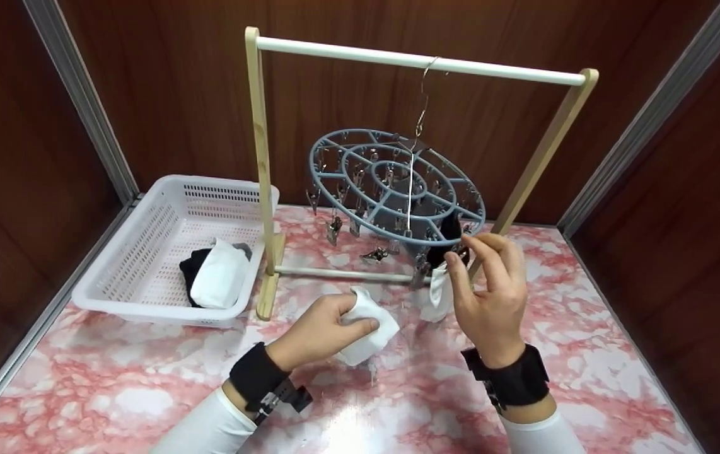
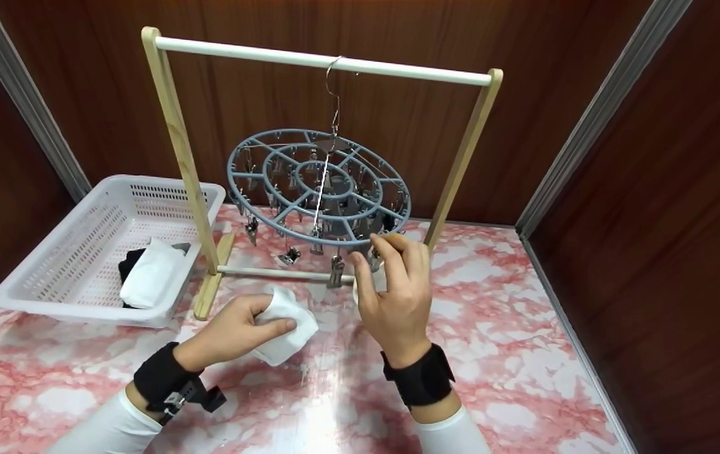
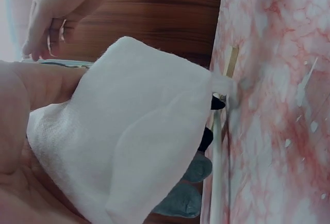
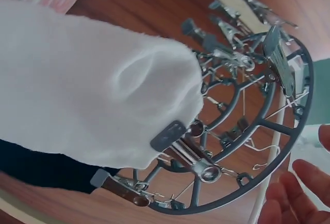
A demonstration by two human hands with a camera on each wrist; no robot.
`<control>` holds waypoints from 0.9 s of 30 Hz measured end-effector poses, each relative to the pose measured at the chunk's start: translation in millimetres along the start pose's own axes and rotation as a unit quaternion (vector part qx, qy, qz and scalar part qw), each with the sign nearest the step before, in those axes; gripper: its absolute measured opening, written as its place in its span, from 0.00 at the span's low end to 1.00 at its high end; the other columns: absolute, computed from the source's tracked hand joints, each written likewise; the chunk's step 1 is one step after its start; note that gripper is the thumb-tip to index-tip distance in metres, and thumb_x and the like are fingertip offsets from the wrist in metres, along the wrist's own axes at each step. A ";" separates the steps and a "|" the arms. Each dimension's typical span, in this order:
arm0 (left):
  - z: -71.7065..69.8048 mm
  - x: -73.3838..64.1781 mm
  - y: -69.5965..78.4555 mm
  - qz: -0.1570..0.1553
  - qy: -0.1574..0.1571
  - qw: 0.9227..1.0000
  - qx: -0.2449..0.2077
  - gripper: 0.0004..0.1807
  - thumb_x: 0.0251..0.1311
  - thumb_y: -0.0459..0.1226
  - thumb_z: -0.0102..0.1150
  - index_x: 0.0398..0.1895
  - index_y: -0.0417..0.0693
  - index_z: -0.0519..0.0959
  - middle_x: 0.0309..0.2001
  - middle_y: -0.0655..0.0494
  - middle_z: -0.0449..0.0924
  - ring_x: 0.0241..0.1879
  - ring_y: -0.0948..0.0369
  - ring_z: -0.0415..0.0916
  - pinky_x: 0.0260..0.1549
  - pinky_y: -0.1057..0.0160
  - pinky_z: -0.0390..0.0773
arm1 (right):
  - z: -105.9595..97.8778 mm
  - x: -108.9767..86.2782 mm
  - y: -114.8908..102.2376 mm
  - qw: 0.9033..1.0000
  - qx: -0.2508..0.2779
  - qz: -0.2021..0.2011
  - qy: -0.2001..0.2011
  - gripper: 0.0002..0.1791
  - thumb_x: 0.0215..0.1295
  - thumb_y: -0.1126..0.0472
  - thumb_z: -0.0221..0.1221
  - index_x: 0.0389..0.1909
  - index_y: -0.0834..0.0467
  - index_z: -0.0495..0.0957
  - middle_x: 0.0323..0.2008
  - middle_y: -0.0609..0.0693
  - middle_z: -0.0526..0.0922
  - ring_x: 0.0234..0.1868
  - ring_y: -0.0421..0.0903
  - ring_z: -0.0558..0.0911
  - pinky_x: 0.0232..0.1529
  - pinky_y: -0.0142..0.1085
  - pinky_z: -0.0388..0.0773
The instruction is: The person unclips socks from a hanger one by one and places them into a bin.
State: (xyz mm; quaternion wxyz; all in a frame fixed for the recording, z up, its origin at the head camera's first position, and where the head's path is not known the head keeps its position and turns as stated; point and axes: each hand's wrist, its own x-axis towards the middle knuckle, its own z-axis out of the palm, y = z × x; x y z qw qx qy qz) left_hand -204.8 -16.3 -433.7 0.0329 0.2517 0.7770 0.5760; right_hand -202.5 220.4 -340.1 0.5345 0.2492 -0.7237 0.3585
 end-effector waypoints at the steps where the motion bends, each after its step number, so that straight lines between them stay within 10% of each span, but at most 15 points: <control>1: -1.9 -0.1 0.6 0.001 0.003 1.000 0.001 0.11 0.65 0.45 0.68 0.37 0.47 0.83 0.37 0.55 0.85 0.30 0.61 0.83 0.28 0.61 0.86 | 0.9 -2.1 4.6 1.000 -0.010 -0.004 -0.002 0.18 0.53 0.75 0.71 0.47 0.70 0.84 0.44 0.68 0.80 0.45 0.62 0.76 0.50 0.38 0.69; 17: -68.1 3.5 2.8 -0.010 0.095 0.995 -0.032 0.13 0.66 0.44 0.67 0.40 0.42 0.82 0.35 0.50 0.82 0.25 0.60 0.78 0.22 0.64 0.82 | 6.5 -19.7 35.6 0.998 -0.037 -0.018 -0.051 0.21 0.62 0.61 0.70 0.55 0.64 0.84 0.52 0.63 0.82 0.55 0.62 0.76 0.55 0.46 0.70; 27: -140.5 -10.1 -10.4 -0.100 0.233 0.967 0.008 0.22 0.71 0.51 0.59 0.53 0.42 0.77 0.43 0.43 0.80 0.34 0.50 0.82 0.29 0.54 0.87 | 7.3 -20.8 33.8 0.997 -0.035 -0.021 -0.063 0.21 0.64 0.60 0.69 0.55 0.63 0.84 0.52 0.62 0.81 0.54 0.61 0.76 0.53 0.46 0.70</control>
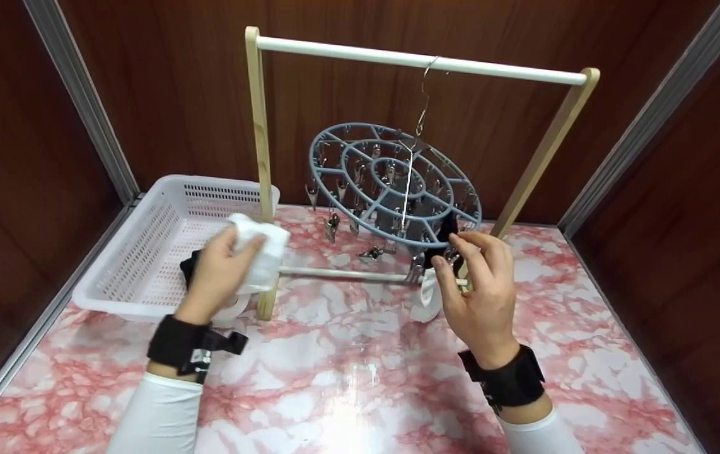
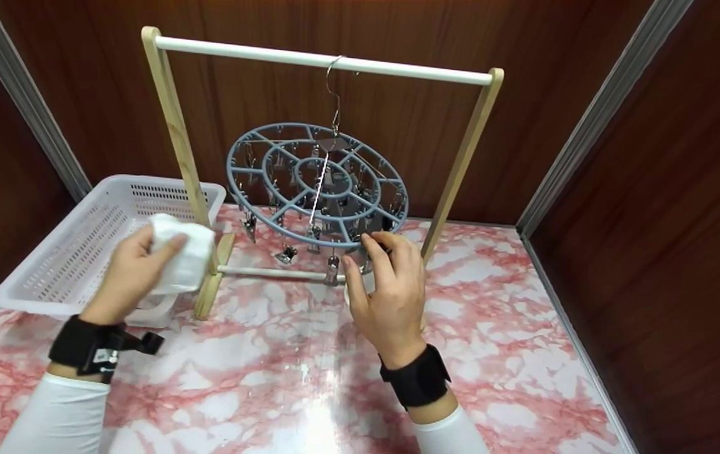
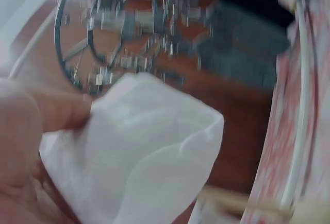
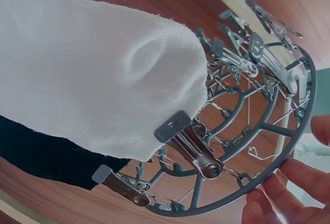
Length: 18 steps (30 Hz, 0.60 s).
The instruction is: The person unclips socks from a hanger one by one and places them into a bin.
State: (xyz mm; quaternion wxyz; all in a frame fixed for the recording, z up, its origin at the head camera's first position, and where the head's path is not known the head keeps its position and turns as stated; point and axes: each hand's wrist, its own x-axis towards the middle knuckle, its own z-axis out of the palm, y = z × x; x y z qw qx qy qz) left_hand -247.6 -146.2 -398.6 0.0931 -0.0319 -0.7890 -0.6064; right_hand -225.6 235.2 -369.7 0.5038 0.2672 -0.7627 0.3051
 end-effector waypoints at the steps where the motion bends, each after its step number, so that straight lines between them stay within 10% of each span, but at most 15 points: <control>1: -5.7 1.9 -3.2 0.005 0.016 1.000 0.025 0.21 0.72 0.51 0.58 0.51 0.42 0.76 0.40 0.44 0.79 0.33 0.51 0.80 0.29 0.55 0.86 | 0.1 -0.1 -0.1 1.000 0.001 -0.001 -0.001 0.20 0.64 0.60 0.69 0.55 0.63 0.84 0.52 0.62 0.81 0.54 0.61 0.76 0.52 0.46 0.69; 6: -26.7 9.2 -21.9 0.040 0.066 0.987 0.143 0.12 0.76 0.40 0.52 0.44 0.39 0.68 0.36 0.41 0.70 0.38 0.47 0.73 0.40 0.49 0.76 | 0.8 -1.2 0.0 1.000 0.001 -0.001 -0.007 0.20 0.64 0.59 0.68 0.55 0.63 0.84 0.52 0.62 0.81 0.54 0.60 0.76 0.49 0.44 0.68; 11: -36.4 11.3 -36.0 0.034 0.027 0.975 0.217 0.24 0.77 0.35 0.46 0.72 0.37 0.62 0.67 0.29 0.68 0.66 0.34 0.67 0.64 0.34 0.65 | 0.9 -2.0 -0.8 1.000 0.001 -0.001 -0.010 0.20 0.64 0.60 0.68 0.55 0.64 0.84 0.52 0.62 0.81 0.54 0.60 0.76 0.49 0.43 0.69; 18: -39.4 11.2 -48.6 0.007 -0.029 0.947 0.319 0.32 0.78 0.35 0.42 0.81 0.44 0.50 0.67 0.28 0.69 0.57 0.31 0.74 0.49 0.31 0.74 | 1.9 -1.2 -2.8 1.000 0.003 -0.001 -0.016 0.20 0.65 0.59 0.68 0.56 0.63 0.84 0.52 0.61 0.81 0.54 0.60 0.76 0.50 0.44 0.69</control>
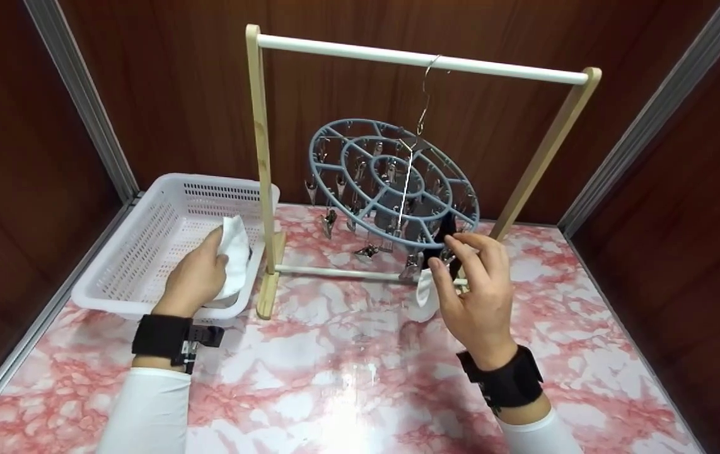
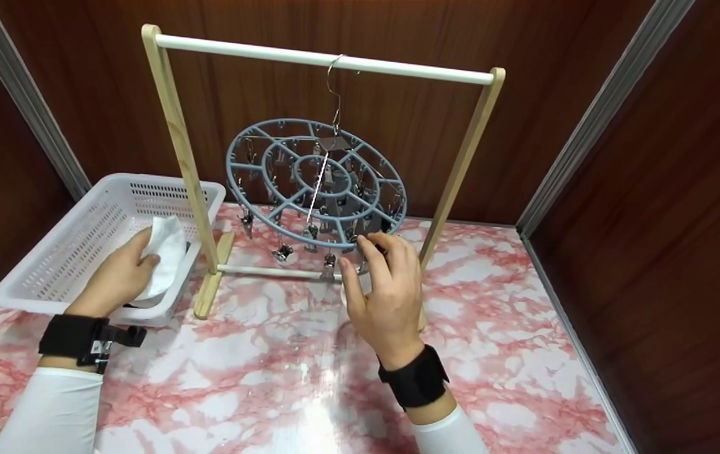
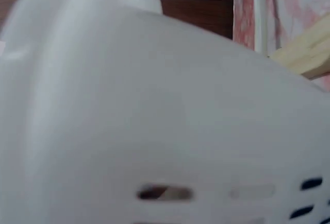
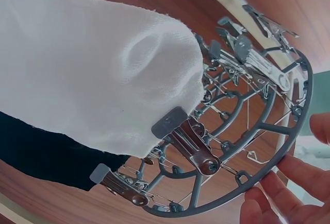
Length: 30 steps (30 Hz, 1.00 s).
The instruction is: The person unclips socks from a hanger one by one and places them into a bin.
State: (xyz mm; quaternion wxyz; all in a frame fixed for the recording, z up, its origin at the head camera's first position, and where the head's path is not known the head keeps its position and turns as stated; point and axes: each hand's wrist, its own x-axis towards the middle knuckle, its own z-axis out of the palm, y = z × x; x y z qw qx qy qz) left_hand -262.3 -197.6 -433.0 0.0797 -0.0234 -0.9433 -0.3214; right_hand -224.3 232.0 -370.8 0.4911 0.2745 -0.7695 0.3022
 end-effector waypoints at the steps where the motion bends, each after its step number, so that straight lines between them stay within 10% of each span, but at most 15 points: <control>1: 1.0 -0.2 -0.9 -0.005 -0.003 1.000 0.015 0.32 0.77 0.36 0.43 0.81 0.43 0.51 0.65 0.28 0.71 0.55 0.31 0.76 0.47 0.31 0.75 | 0.0 -0.1 -0.4 1.000 0.001 0.000 -0.001 0.20 0.65 0.59 0.67 0.56 0.63 0.83 0.52 0.61 0.81 0.54 0.60 0.76 0.50 0.44 0.70; 5: 3.5 -1.1 -2.7 -0.023 0.025 0.997 0.068 0.33 0.73 0.38 0.52 0.77 0.37 0.57 0.58 0.28 0.77 0.47 0.32 0.79 0.40 0.33 0.77 | 0.2 -0.3 -2.1 1.000 0.003 -0.004 -0.005 0.20 0.66 0.58 0.67 0.56 0.63 0.83 0.52 0.61 0.81 0.54 0.60 0.76 0.51 0.44 0.70; 9: 4.6 -0.6 -0.6 -0.024 0.121 0.988 0.095 0.33 0.65 0.36 0.61 0.70 0.29 0.65 0.51 0.24 0.76 0.47 0.30 0.75 0.39 0.32 0.75 | 0.7 -0.3 -5.0 1.000 0.013 -0.015 -0.007 0.20 0.67 0.58 0.65 0.56 0.64 0.83 0.53 0.62 0.81 0.55 0.60 0.76 0.52 0.45 0.71; 14: 7.1 0.6 12.9 -0.003 0.231 0.970 0.071 0.26 0.63 0.36 0.63 0.61 0.28 0.74 0.45 0.31 0.78 0.44 0.35 0.75 0.40 0.37 0.75 | 0.5 0.9 -11.8 0.998 0.039 -0.044 -0.009 0.19 0.70 0.57 0.64 0.56 0.65 0.83 0.52 0.63 0.81 0.50 0.59 0.77 0.49 0.42 0.71; 18: 10.4 -1.3 34.5 0.025 0.253 0.967 0.024 0.20 0.65 0.39 0.63 0.56 0.37 0.80 0.39 0.43 0.83 0.36 0.45 0.79 0.33 0.46 0.77 | -1.1 4.9 -19.2 0.996 0.064 -0.068 0.000 0.18 0.73 0.57 0.61 0.54 0.67 0.83 0.51 0.64 0.82 0.47 0.59 0.78 0.46 0.39 0.71; 25: 24.6 -13.1 80.4 0.104 0.108 0.984 -0.093 0.15 0.69 0.41 0.62 0.54 0.44 0.81 0.40 0.53 0.82 0.37 0.55 0.80 0.36 0.53 0.82 | -3.0 12.3 -22.7 0.995 0.064 -0.050 0.059 0.14 0.69 0.65 0.62 0.49 0.70 0.84 0.47 0.68 0.82 0.50 0.64 0.79 0.57 0.46 0.73; 30: 51.0 -24.1 104.8 0.114 -0.043 0.978 -0.168 0.21 0.66 0.52 0.64 0.56 0.53 0.79 0.51 0.57 0.81 0.48 0.54 0.80 0.50 0.50 0.81 | -2.3 7.9 -12.2 0.998 0.022 -0.013 0.054 0.16 0.64 0.68 0.63 0.52 0.68 0.83 0.51 0.66 0.81 0.55 0.64 0.77 0.58 0.46 0.70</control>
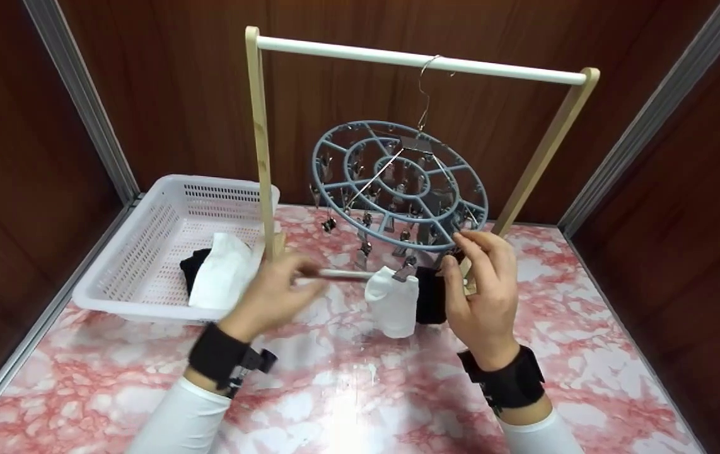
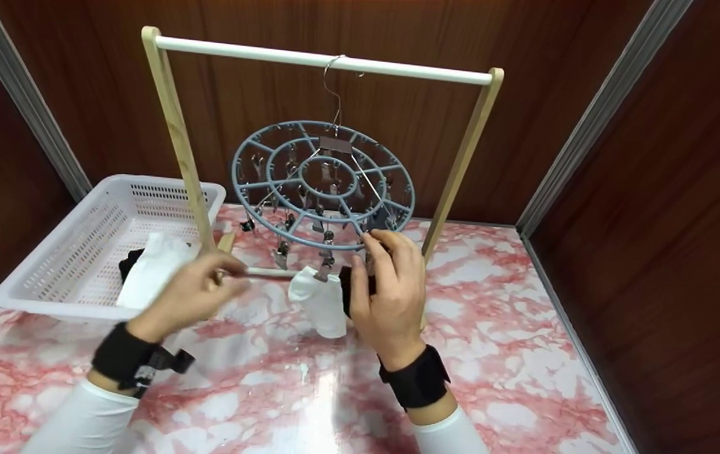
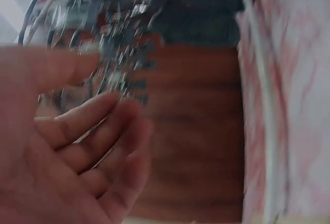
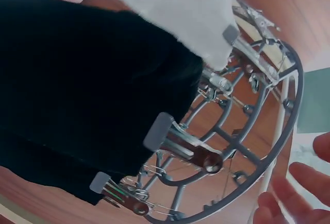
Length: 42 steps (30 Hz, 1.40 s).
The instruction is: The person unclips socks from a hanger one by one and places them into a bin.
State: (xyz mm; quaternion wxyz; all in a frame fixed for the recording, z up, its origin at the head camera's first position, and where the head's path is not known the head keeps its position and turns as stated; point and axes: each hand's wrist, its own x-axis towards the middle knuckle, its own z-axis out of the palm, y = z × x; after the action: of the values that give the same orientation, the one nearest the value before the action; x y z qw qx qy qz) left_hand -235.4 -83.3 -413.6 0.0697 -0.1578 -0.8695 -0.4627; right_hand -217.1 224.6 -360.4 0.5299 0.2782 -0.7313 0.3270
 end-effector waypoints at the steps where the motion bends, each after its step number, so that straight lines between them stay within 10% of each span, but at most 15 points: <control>1: 7.5 -1.0 1.6 -0.003 -0.020 1.000 -0.010 0.25 0.64 0.56 0.64 0.58 0.55 0.78 0.55 0.58 0.81 0.51 0.54 0.80 0.53 0.49 0.80 | 0.1 -1.4 2.1 1.000 -0.007 0.004 -0.006 0.16 0.64 0.68 0.63 0.53 0.67 0.83 0.52 0.65 0.81 0.56 0.63 0.76 0.58 0.46 0.70; 9: 58.8 -4.5 -5.5 0.021 -0.060 0.994 -0.087 0.46 0.57 0.59 0.71 0.77 0.61 0.62 0.67 0.58 0.74 0.63 0.56 0.73 0.61 0.48 0.74 | 3.8 -7.7 6.5 0.998 -0.016 0.003 -0.054 0.18 0.64 0.67 0.64 0.55 0.64 0.83 0.53 0.61 0.81 0.56 0.60 0.75 0.60 0.48 0.69; 16: 82.9 -3.2 -10.9 0.023 -0.055 0.976 -0.208 0.41 0.53 0.46 0.78 0.71 0.55 0.70 0.59 0.55 0.79 0.54 0.53 0.80 0.59 0.43 0.76 | 6.8 -10.4 1.1 0.996 -0.005 -0.020 -0.089 0.17 0.66 0.65 0.62 0.54 0.65 0.83 0.53 0.61 0.81 0.56 0.60 0.76 0.60 0.48 0.70; 34: 86.9 -10.6 1.5 0.011 -0.061 0.975 -0.215 0.11 0.60 0.41 0.73 0.35 0.43 0.84 0.23 0.63 0.75 0.24 0.66 0.71 0.25 0.68 0.73 | 7.9 -7.9 -10.2 0.995 0.050 -0.072 -0.050 0.12 0.67 0.65 0.62 0.47 0.64 0.85 0.46 0.63 0.83 0.46 0.61 0.78 0.51 0.48 0.72; 42: 87.6 -16.3 14.5 0.016 -0.085 0.969 -0.233 0.11 0.59 0.40 0.73 0.39 0.43 0.86 0.30 0.58 0.84 0.30 0.64 0.79 0.32 0.65 0.80 | 12.8 -17.6 -7.8 0.988 0.071 -0.041 -0.128 0.17 0.67 0.65 0.64 0.55 0.63 0.82 0.49 0.57 0.83 0.45 0.51 0.80 0.48 0.36 0.76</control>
State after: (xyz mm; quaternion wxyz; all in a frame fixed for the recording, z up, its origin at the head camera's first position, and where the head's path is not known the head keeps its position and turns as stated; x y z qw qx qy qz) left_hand -213.0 -6.8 -455.9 -0.0360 -0.2222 -0.7380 -0.6362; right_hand -213.8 210.8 -378.7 0.4234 0.3844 -0.7562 0.3180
